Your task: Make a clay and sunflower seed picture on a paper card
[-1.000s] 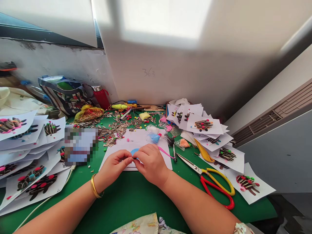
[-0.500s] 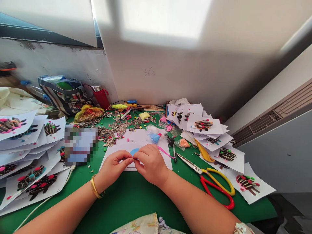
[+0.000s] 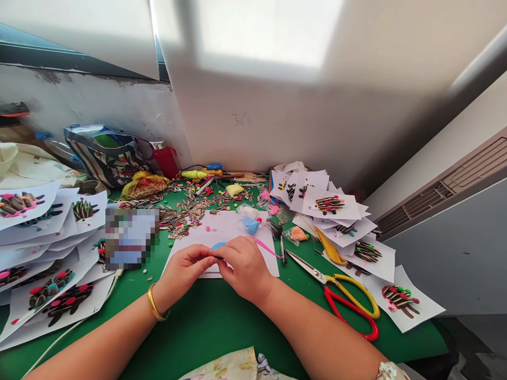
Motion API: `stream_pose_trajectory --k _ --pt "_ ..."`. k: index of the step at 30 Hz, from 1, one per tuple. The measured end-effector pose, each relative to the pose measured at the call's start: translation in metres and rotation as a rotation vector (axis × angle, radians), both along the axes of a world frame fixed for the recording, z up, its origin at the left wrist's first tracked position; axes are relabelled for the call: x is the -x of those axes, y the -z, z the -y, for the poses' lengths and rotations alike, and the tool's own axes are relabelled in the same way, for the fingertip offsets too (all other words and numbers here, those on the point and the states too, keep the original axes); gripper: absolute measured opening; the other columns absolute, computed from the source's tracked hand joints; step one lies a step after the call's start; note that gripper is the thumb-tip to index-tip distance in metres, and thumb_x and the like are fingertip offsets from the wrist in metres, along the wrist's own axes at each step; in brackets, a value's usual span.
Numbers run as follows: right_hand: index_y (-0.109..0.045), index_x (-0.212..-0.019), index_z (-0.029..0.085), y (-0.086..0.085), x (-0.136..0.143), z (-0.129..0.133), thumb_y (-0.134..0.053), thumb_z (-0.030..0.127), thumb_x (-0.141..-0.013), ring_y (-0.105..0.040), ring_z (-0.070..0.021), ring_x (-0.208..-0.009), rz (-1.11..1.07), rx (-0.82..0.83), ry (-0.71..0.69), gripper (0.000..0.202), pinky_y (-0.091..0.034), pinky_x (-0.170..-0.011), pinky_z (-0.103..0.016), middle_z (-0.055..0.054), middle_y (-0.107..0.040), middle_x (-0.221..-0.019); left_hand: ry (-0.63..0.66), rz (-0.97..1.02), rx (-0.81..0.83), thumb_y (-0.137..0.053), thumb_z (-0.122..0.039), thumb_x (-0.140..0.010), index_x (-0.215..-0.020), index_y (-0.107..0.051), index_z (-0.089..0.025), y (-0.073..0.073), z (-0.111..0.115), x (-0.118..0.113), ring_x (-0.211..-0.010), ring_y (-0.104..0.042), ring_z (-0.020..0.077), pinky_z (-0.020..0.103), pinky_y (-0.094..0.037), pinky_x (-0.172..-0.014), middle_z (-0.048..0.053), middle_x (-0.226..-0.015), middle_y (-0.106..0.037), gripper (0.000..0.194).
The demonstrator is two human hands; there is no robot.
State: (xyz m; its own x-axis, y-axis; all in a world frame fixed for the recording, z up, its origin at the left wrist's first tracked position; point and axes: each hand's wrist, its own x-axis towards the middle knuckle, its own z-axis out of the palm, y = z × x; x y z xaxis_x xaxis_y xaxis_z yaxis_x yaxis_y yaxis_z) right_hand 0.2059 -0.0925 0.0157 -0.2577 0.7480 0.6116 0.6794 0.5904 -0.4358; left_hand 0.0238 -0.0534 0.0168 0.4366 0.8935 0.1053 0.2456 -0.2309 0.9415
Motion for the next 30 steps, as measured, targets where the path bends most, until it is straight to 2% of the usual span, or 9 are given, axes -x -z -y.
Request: stream_pose_trajectory --k 9,15,21,26,30 --pt "-0.066 -0.093 0.023 -0.0009 -0.0018 0.0013 -0.059 0.015 -0.085 -0.057 -0.0182 -0.081 -0.037 -0.016 0.026 0.013 -0.042 -0.076 -0.035 -0.003 -0.065 -0.083 -0.05 0.062 0.047 -0.071 -0.034 -0.074 -0.078 -0.069 -0.017 -0.0015 0.0 -0.0012 -0.073 -0.063 0.0169 0.027 -0.051 -0.069 0.003 -0.077 -0.07 0.018" --pt "-0.062 -0.094 0.022 -0.0021 -0.001 0.0015 -0.058 0.017 -0.087 -0.058 -0.0188 -0.08 -0.048 0.022 0.02 0.01 -0.042 -0.076 -0.036 -0.003 -0.066 -0.082 -0.034 0.008 0.014 -0.063 -0.034 -0.081 -0.084 -0.073 -0.019 -0.0024 0.0005 -0.0001 -0.077 -0.065 0.0177 0.029 -0.051 -0.075 0.003 -0.08 -0.072 0.019" --pt "-0.062 -0.108 0.024 -0.001 -0.0012 0.0015 -0.057 0.014 -0.087 -0.058 -0.0187 -0.082 -0.042 0.03 0.006 0.024 -0.042 -0.077 -0.036 -0.003 -0.065 -0.085 0.007 0.06 0.05 -0.064 -0.032 -0.081 -0.089 -0.073 -0.019 -0.0028 0.0009 -0.0017 -0.077 -0.065 0.017 0.028 -0.051 -0.074 0.003 -0.083 -0.073 0.018" --pt "-0.062 -0.109 0.023 0.0017 -0.0004 0.0011 -0.057 0.013 -0.086 -0.058 -0.0185 -0.081 -0.048 0.01 -0.011 0.027 -0.043 -0.075 -0.035 -0.003 -0.066 -0.086 -0.019 0.091 0.069 -0.069 -0.032 -0.076 -0.08 -0.069 -0.017 -0.0007 0.0006 -0.0019 -0.074 -0.063 0.0164 0.026 -0.051 -0.07 0.003 -0.08 -0.07 0.015" --pt "-0.062 -0.109 0.023 0.0014 0.0002 0.002 -0.057 0.014 -0.086 -0.059 -0.0194 -0.081 -0.034 0.03 -0.006 0.025 -0.043 -0.075 -0.035 -0.004 -0.066 -0.086 -0.018 0.069 0.031 -0.064 -0.033 -0.082 -0.084 -0.069 -0.018 0.0001 0.0001 -0.001 -0.079 -0.064 0.0166 0.027 -0.051 -0.075 0.003 -0.085 -0.071 0.016"
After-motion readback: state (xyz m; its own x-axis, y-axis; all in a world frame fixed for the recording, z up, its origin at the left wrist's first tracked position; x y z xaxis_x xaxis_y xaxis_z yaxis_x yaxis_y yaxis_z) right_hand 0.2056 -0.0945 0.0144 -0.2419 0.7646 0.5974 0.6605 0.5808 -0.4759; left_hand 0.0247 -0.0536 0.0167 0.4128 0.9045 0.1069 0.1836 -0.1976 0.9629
